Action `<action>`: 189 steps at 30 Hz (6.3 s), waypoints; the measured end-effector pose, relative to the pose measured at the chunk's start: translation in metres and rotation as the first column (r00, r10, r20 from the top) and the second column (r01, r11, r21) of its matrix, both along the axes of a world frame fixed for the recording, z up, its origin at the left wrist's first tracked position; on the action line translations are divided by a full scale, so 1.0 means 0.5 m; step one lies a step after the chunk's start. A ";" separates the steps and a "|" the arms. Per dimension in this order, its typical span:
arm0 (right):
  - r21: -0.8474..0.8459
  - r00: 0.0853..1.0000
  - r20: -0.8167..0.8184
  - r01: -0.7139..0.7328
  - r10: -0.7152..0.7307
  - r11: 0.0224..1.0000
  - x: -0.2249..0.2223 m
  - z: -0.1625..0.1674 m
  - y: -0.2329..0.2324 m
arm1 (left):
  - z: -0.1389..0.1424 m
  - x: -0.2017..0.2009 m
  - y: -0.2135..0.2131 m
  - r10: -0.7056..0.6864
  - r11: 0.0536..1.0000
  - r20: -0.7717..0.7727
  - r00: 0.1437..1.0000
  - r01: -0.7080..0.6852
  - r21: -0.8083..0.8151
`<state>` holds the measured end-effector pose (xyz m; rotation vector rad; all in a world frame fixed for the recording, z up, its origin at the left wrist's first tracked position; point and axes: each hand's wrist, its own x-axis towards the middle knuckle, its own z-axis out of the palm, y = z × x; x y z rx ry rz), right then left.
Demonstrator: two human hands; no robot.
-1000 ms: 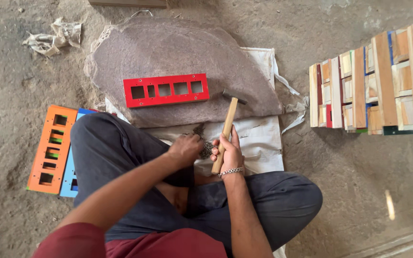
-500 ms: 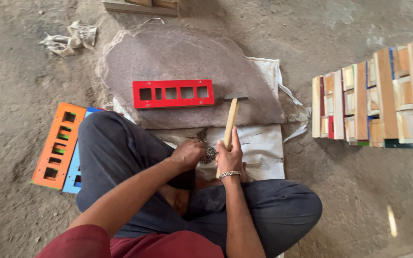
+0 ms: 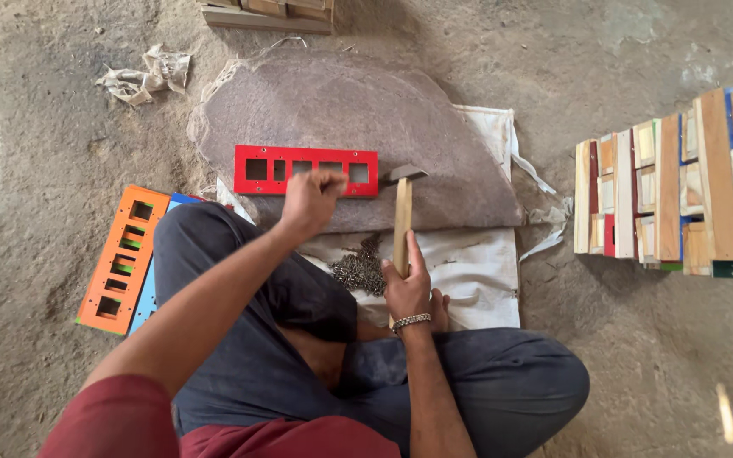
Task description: The person sits on the floor and uses a hammer to drive nails into small wooden frames with rectangular cutouts. They repeatedly pick up frames, position them on a cushion, hammer nails, and stack the finished frames into a growing pile.
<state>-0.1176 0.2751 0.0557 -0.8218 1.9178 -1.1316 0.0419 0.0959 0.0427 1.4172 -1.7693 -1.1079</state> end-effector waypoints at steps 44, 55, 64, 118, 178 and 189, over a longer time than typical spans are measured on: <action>0.182 0.681 0.688 0.171 -0.250 0.968 -0.025 0.036 -0.059 | 0.001 -0.146 -0.275 -0.371 0.922 0.546 0.752 0.229 0.311; 0.168 0.701 0.671 0.173 -0.241 0.970 -0.032 0.019 -0.048 | -0.049 -0.185 -0.289 -0.356 0.933 0.634 0.686 0.227 0.278; 0.113 0.757 0.622 0.166 -0.200 0.980 -0.025 0.010 -0.040 | 0.010 -0.104 -0.260 -0.157 0.969 -0.008 0.987 0.156 0.190; 0.144 0.856 -0.471 -0.166 0.215 0.976 0.036 0.142 -0.038 | 0.003 -0.030 -0.118 -0.191 0.933 0.005 0.982 0.183 -0.310; -0.168 0.782 -0.623 -0.126 -0.006 0.978 0.023 0.126 -0.076 | -0.035 -0.013 -0.113 -0.087 0.990 -0.159 0.984 0.067 -0.127; 0.092 0.745 -0.638 -0.175 0.193 0.980 0.058 0.062 -0.086 | -0.026 -0.015 -0.112 -0.079 0.991 -0.167 0.983 0.059 -0.123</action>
